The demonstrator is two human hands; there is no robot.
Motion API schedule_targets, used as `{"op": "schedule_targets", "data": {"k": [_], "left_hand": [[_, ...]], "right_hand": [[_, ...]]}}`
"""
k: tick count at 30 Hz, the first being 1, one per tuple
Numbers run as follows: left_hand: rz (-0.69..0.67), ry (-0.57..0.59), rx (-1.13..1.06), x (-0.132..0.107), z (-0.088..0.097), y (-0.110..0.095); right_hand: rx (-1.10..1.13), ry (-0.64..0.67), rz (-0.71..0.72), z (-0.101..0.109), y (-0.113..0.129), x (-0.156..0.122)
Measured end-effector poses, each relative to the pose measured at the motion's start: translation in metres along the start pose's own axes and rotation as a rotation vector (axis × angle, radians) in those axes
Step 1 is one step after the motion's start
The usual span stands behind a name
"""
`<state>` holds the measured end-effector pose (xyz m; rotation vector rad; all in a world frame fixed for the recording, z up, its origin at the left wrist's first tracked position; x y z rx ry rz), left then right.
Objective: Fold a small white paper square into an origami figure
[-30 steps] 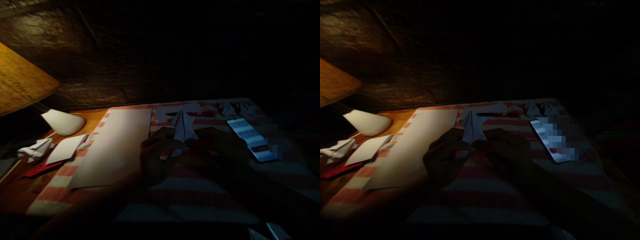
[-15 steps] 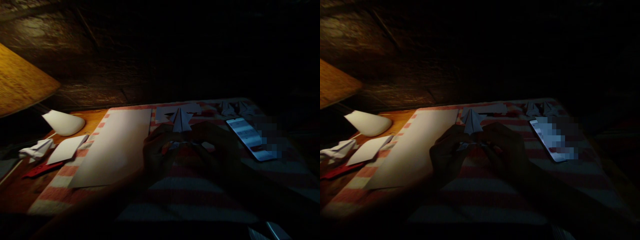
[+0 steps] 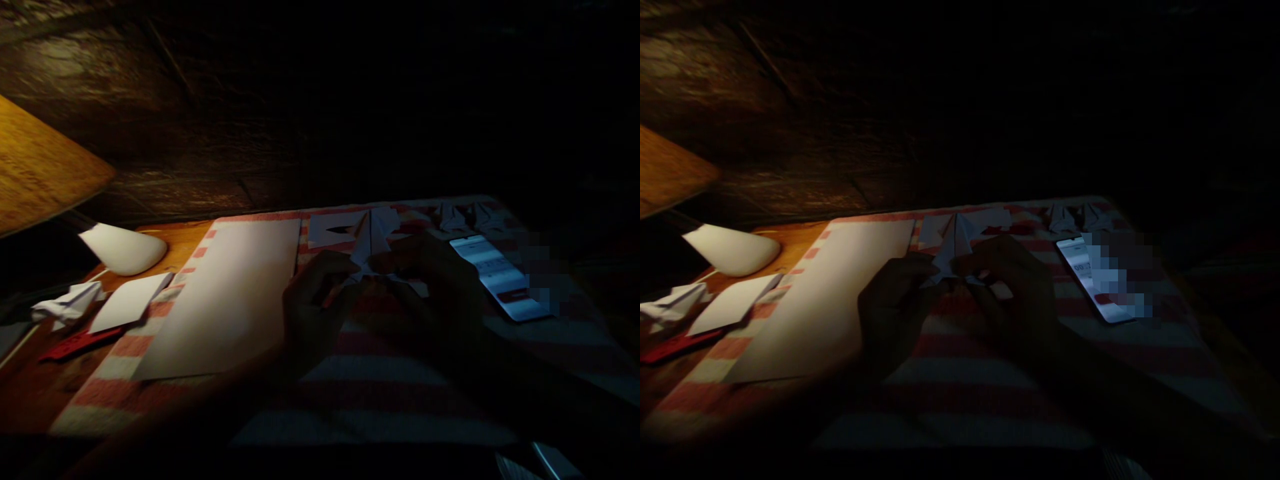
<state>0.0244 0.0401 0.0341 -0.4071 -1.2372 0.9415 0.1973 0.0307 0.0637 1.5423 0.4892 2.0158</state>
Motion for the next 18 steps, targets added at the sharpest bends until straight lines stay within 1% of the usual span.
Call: {"op": "schedule_targets", "data": {"k": [4,9,14,18], "left_hand": [[-0.056,0.025,0.083,0.0031,0.0038,0.001],[-0.122,0.076,0.057,0.0074,0.0034,0.0009],[-0.214,0.042,0.114,0.0087,0.0055,-0.0061],[-0.225,0.022,0.107,0.0093,0.0053,-0.007]], "right_hand": [[-0.002,0.021,0.019,-0.0002,-0.0018,-0.0008],[0.019,0.03,0.015,-0.001,-0.0036,-0.002],[0.027,0.031,0.013,-0.0022,-0.0015,-0.0028],[0.017,0.03,0.013,-0.0024,-0.0003,-0.0037]]}}
Point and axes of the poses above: each hand's wrist, its own x-axis towards the middle knuckle, its own z-axis out of the back of the hand, y = z × x, the point moved 6 cm from there along x, towards the middle knuckle, and after that the axes turned 11 degrees about x, right-handed, at the moved point
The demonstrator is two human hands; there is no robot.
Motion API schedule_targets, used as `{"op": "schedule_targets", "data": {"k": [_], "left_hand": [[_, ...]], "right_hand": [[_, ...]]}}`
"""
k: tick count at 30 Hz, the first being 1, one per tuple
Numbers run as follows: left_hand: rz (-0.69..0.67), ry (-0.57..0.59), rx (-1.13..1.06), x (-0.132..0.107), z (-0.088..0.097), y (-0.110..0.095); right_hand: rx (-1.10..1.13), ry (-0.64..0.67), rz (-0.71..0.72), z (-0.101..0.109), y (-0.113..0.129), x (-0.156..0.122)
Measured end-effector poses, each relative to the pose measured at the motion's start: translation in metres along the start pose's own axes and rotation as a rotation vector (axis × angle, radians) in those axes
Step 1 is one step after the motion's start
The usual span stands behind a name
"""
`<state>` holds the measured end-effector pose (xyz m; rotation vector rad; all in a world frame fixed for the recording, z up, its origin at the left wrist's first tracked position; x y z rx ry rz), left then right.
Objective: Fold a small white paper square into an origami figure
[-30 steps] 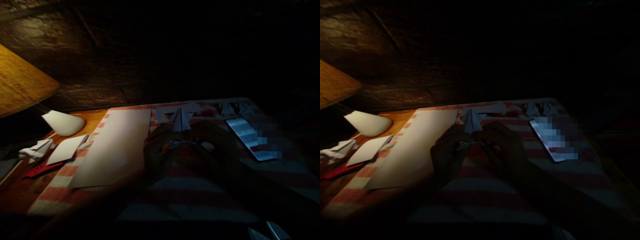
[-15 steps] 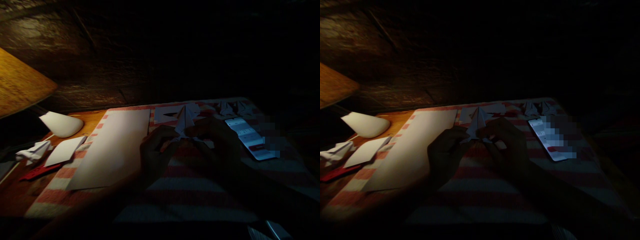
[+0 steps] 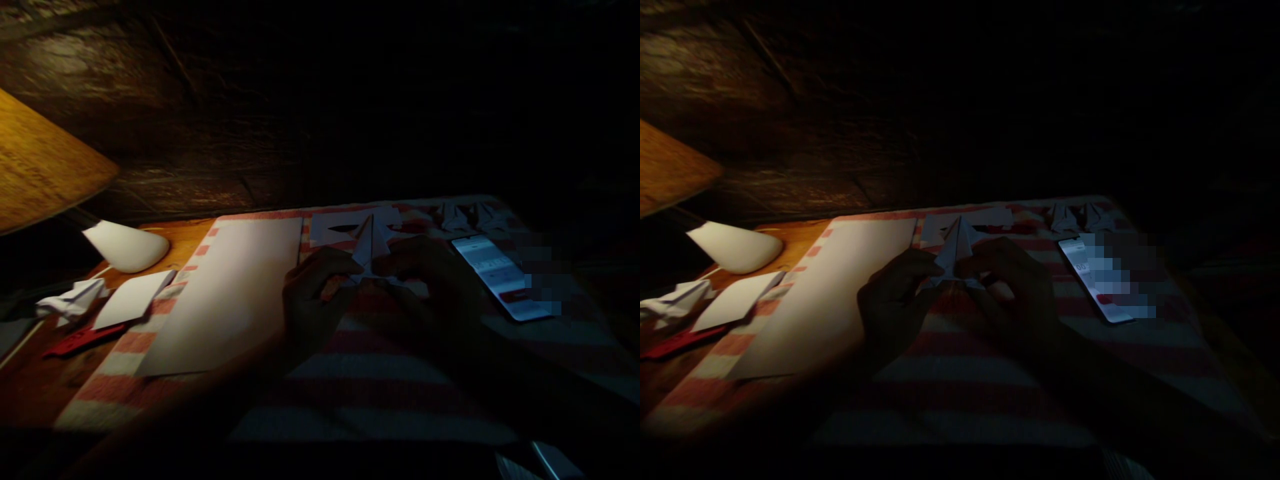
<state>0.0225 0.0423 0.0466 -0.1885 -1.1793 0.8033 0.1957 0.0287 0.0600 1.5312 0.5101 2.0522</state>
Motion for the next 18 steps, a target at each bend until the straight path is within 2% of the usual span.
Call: {"op": "schedule_targets", "data": {"k": [12,18], "left_hand": [[-0.083,-0.04,0.076,0.0013,0.003,-0.0083],[-0.004,-0.052,0.081,0.0009,0.0031,-0.0054]], "right_hand": [[-0.096,-0.013,0.017,-0.0029,0.0049,0.0012],[-0.046,-0.039,-0.016,-0.0013,0.001,0.0025]]}}
Point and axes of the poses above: each hand's wrist, its own x-axis towards the middle knuckle, its own z-axis out of the back of the hand, y = z × x, the point moved 6 cm from there along x, towards the middle knuckle, and after that the axes turned 11 degrees about x, right-handed, at the moved point
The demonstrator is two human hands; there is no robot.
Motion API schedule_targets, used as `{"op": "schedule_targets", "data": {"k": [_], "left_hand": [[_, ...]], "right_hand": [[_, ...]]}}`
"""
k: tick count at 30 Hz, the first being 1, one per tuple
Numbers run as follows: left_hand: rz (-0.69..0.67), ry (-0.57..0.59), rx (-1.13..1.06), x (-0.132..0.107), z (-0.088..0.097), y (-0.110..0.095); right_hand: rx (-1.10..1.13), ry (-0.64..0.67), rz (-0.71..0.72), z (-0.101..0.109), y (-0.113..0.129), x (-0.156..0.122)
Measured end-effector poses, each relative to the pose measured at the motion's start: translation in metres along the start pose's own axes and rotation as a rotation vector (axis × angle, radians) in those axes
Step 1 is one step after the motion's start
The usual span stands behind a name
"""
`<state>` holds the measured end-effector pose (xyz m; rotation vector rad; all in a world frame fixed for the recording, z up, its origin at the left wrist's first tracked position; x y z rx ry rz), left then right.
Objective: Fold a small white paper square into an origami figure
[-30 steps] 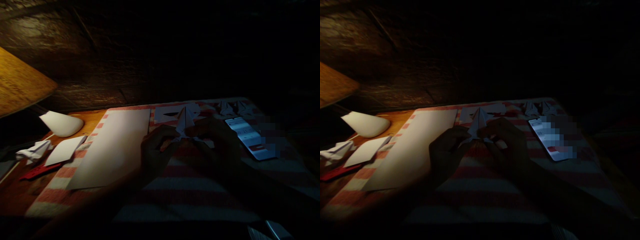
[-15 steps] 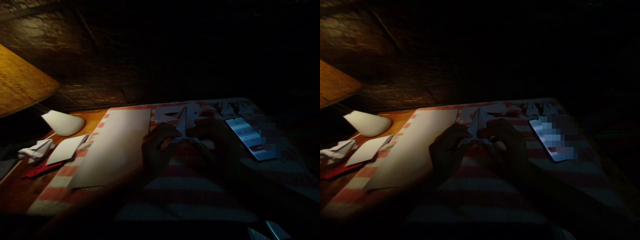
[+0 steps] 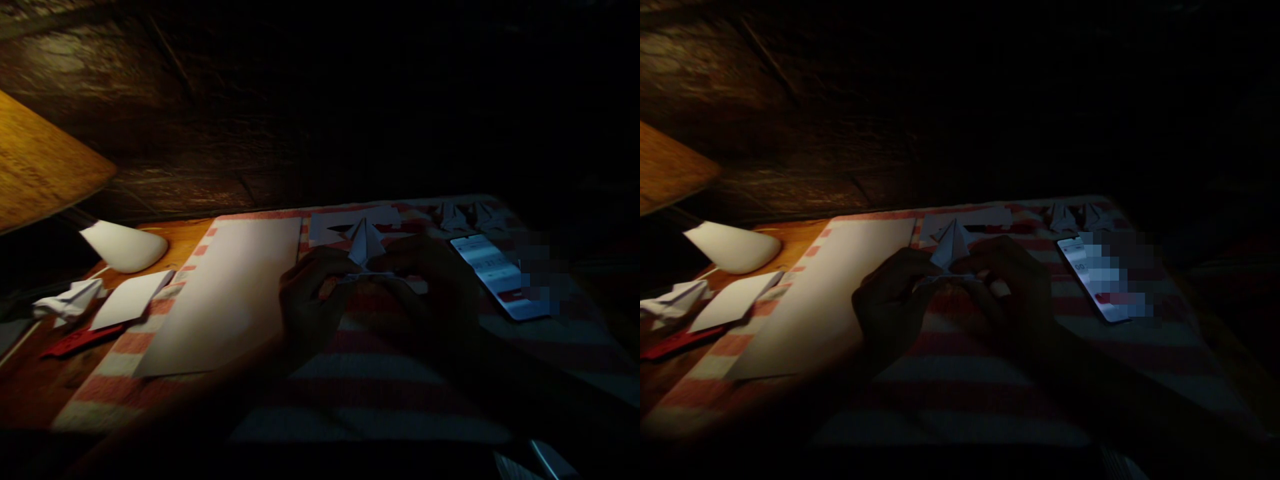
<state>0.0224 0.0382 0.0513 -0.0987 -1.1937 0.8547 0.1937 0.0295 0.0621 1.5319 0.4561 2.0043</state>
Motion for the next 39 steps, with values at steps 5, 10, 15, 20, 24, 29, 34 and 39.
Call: {"op": "schedule_targets", "data": {"k": [5,10,15,20,24,29,34,39], "left_hand": [[0.129,0.023,-0.13,-0.005,-0.007,0.007],[0.188,0.07,-0.19,-0.006,-0.011,0.008],[0.134,0.046,-0.164,0.0,-0.004,0.002],[0.079,0.034,-0.142,0.002,0.0,-0.003],[0.046,0.025,-0.139,0.001,0.001,-0.005],[0.099,0.039,-0.123,-0.001,-0.001,-0.003],[0.171,0.041,-0.153,-0.006,-0.005,0.003],[0.203,0.057,-0.194,-0.007,-0.008,0.005]], "right_hand": [[0.036,-0.048,-0.056,0.004,-0.005,-0.003],[0.063,-0.075,-0.069,0.005,-0.005,-0.003],[0.061,-0.016,-0.037,0.003,-0.002,-0.002],[0.094,-0.003,-0.029,0.004,0.0,-0.001],[0.15,0.004,-0.075,0.001,0.0,-0.001],[0.231,-0.046,-0.213,-0.003,-0.006,-0.002],[0.332,-0.085,-0.335,-0.008,-0.012,-0.005],[0.376,-0.105,-0.373,-0.009,-0.014,-0.007]]}}
Point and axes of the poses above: each hand's wrist, its own x-axis towards the middle knuckle, its own z-axis out of the back of the hand, y = z × x, the point moved 6 cm from there along x, towards the middle knuckle, and after that the axes turned 11 degrees about x, right-handed, at the moved point
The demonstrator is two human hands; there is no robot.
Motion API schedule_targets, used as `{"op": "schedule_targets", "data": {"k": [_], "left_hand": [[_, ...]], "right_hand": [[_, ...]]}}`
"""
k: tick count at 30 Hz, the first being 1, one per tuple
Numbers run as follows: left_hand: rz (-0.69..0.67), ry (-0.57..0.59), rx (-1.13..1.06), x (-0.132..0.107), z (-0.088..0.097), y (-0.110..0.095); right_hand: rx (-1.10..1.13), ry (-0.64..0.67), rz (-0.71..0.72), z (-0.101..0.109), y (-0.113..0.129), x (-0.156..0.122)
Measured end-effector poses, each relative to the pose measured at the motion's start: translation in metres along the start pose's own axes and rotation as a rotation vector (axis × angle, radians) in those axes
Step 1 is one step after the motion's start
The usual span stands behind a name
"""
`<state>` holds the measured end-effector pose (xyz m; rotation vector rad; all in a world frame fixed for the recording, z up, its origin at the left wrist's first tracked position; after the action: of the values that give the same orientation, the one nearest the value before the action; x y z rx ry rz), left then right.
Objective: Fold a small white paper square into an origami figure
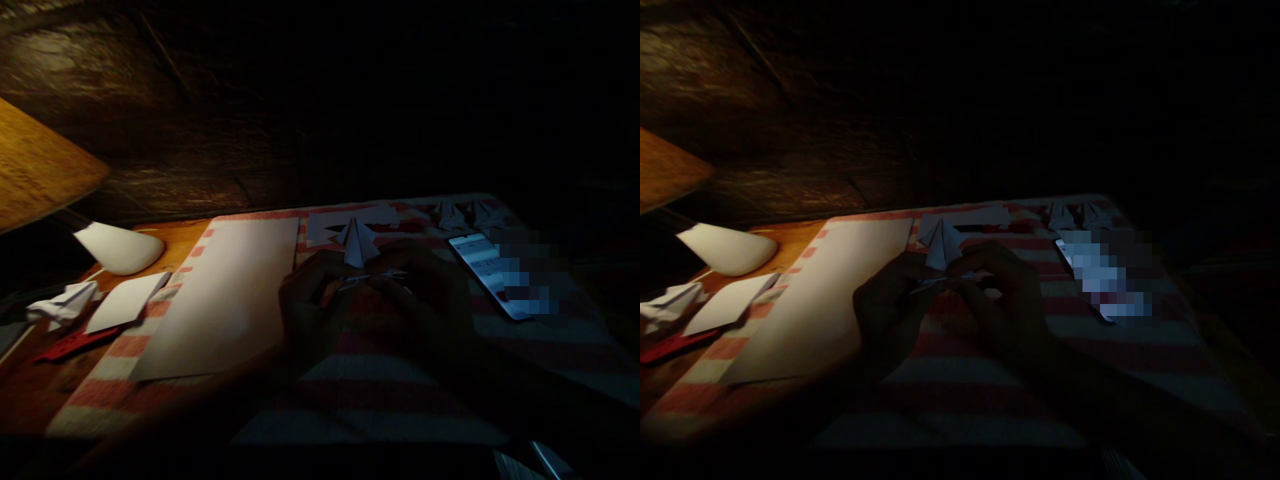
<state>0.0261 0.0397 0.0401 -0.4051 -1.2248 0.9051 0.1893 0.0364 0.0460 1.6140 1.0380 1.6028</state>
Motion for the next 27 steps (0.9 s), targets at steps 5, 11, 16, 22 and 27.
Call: {"op": "schedule_targets", "data": {"k": [5,11,16,22,27], "left_hand": [[-0.117,-0.003,0.104,0.002,0.003,-0.009],[-0.183,0.017,0.194,0.003,0.005,-0.015],[-0.117,0.01,0.169,0.002,0.004,-0.011],[0.134,0.117,-0.244,-0.007,0.0,0.013],[0.359,0.199,-0.544,-0.003,-0.005,0.03]], "right_hand": [[0.046,0.005,-0.037,0.001,-0.005,0.0],[0.018,0.057,-0.047,0.001,-0.005,0.002],[-0.081,0.102,0.031,0.001,-0.001,0.003],[-0.094,0.109,0.105,0.012,0.001,0.011],[-0.017,0.274,-0.006,0.017,0.0,0.017]]}}
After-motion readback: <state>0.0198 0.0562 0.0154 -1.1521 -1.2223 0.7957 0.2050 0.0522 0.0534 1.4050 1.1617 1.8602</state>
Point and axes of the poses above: each hand's wrist, its own x-axis towards the middle knuckle, its own z-axis out of the back of the hand, y = z × x, the point moved 6 cm from there along x, towards the middle knuckle, and after that the axes turned 11 degrees about x, right-handed, at the moved point
